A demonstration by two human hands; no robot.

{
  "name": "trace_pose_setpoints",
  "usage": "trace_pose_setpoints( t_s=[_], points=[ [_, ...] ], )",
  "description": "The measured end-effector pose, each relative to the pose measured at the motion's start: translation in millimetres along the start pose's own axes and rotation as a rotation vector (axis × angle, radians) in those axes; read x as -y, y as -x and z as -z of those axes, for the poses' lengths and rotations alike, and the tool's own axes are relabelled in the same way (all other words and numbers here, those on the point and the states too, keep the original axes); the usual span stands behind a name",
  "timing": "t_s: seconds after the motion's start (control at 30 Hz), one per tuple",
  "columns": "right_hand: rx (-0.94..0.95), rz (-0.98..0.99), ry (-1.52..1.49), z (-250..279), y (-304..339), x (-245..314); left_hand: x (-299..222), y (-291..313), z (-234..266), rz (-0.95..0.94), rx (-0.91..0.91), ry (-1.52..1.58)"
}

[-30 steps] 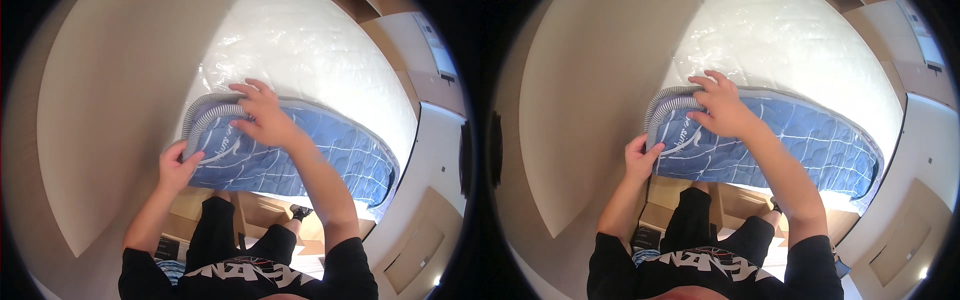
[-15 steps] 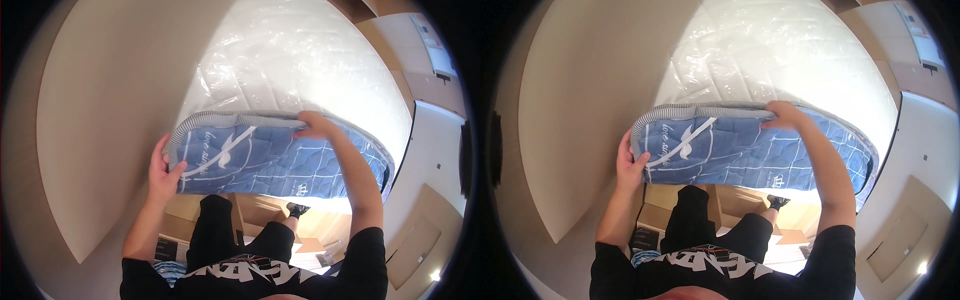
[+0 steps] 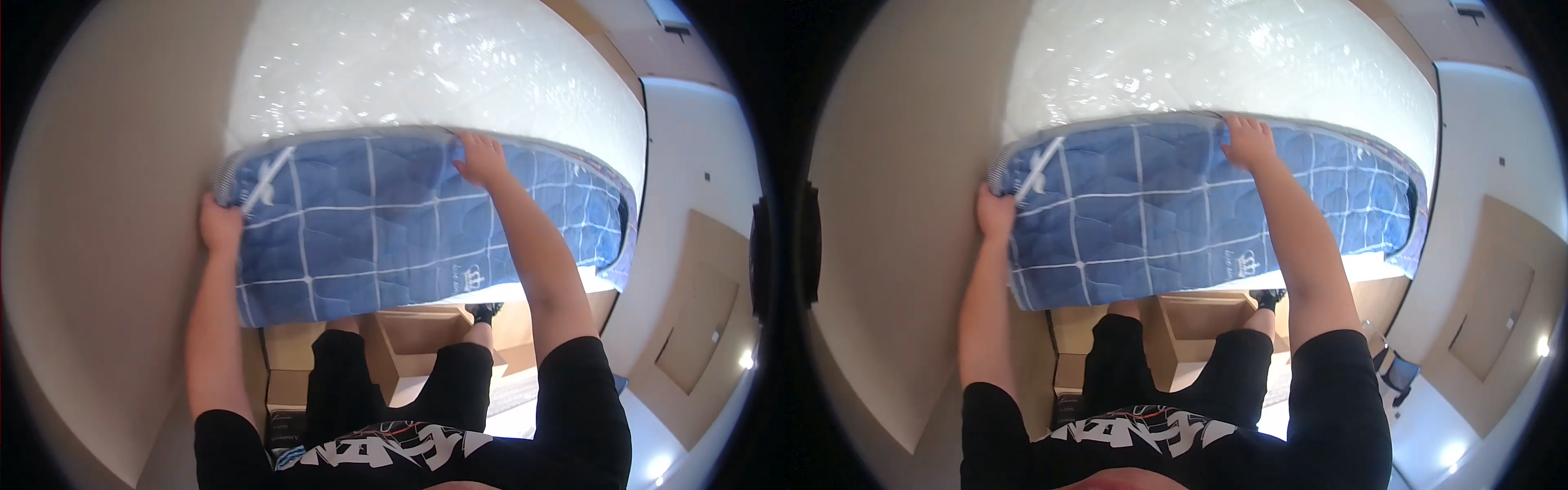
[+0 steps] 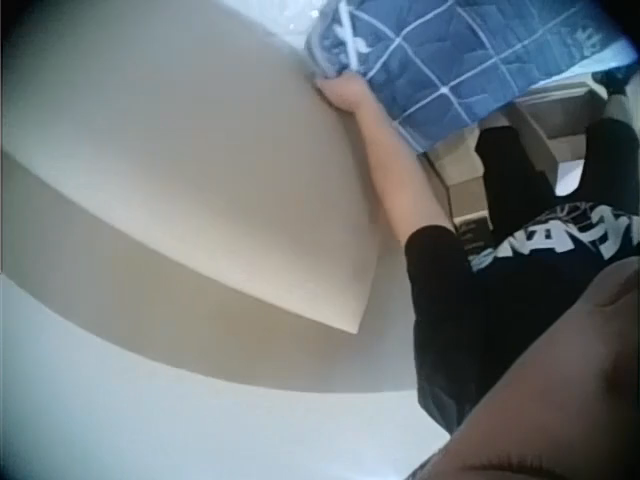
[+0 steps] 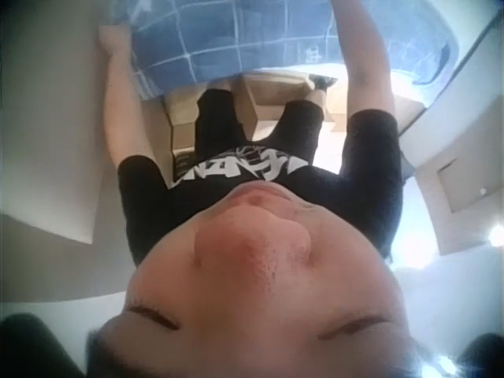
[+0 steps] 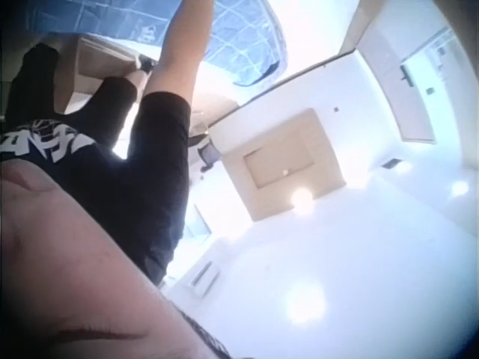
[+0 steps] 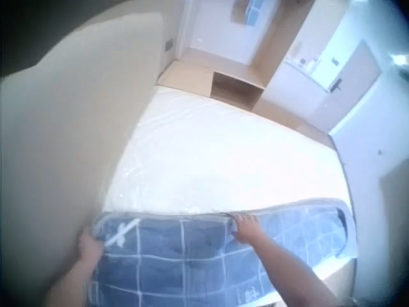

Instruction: The person folds, unfolds, flips, and refolds a mattress pad on top of a bed mattress by hand.

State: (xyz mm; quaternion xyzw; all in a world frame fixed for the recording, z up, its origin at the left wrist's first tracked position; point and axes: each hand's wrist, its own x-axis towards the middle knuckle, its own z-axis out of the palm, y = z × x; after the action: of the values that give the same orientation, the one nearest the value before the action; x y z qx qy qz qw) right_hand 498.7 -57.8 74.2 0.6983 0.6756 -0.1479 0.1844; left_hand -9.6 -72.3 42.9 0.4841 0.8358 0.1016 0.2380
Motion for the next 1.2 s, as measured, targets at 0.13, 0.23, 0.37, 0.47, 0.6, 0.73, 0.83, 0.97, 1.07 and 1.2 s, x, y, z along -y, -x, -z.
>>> trace_pose_setpoints(
  t_s=[0.13, 0.23, 0.37, 0.47, 0.6, 0.73, 0.83, 0.97, 1.07, 1.2],
  points=[
    [0.008, -0.135, 0.115, -15.1, 20.4, -76.4, 7.9, -49.7, -38.4, -0.052, -0.037, -0.037],
    [0.090, -0.260, 0.118, -23.9, 28.8, -134.9, 22.4, -84.9, -53.0, -0.084, -0.023, 0.248],
    [0.037, -0.366, 0.132, -59.4, 12.8, -195.8, 38.0, -97.4, -77.5, -0.021, -0.108, 0.123],
    [-0.241, -0.260, 0.104, -87.4, -18.1, -220.9, 33.1, -84.6, -91.7, -0.051, -0.395, -0.062],
    [-0.321, -0.079, -0.036, -84.5, -26.9, -239.9, 11.6, -55.9, -99.0, -0.155, -0.591, -0.050],
    [-0.265, -0.325, 0.173, -67.2, -5.4, -263.6, 2.6, -44.2, -101.9, 0.016, -0.589, -0.145],
    [-0.466, -0.093, 0.164, -81.4, -18.4, -268.0, 8.4, -53.7, -101.2, -0.105, -0.694, -0.277],
    [-0.539, -0.165, 0.255, -123.5, -49.8, -253.1, 23.2, -66.1, -101.5, -0.015, -0.593, -0.218],
    [-0.678, -0.122, 0.269, -127.1, -53.6, -253.9, 25.3, -66.8, -101.6, 0.056, -0.565, -0.313],
    [-0.721, -0.075, 0.307, -125.2, -49.2, -252.2, 15.5, -60.0, -99.1, 0.078, -0.579, -0.360]
  ],
)
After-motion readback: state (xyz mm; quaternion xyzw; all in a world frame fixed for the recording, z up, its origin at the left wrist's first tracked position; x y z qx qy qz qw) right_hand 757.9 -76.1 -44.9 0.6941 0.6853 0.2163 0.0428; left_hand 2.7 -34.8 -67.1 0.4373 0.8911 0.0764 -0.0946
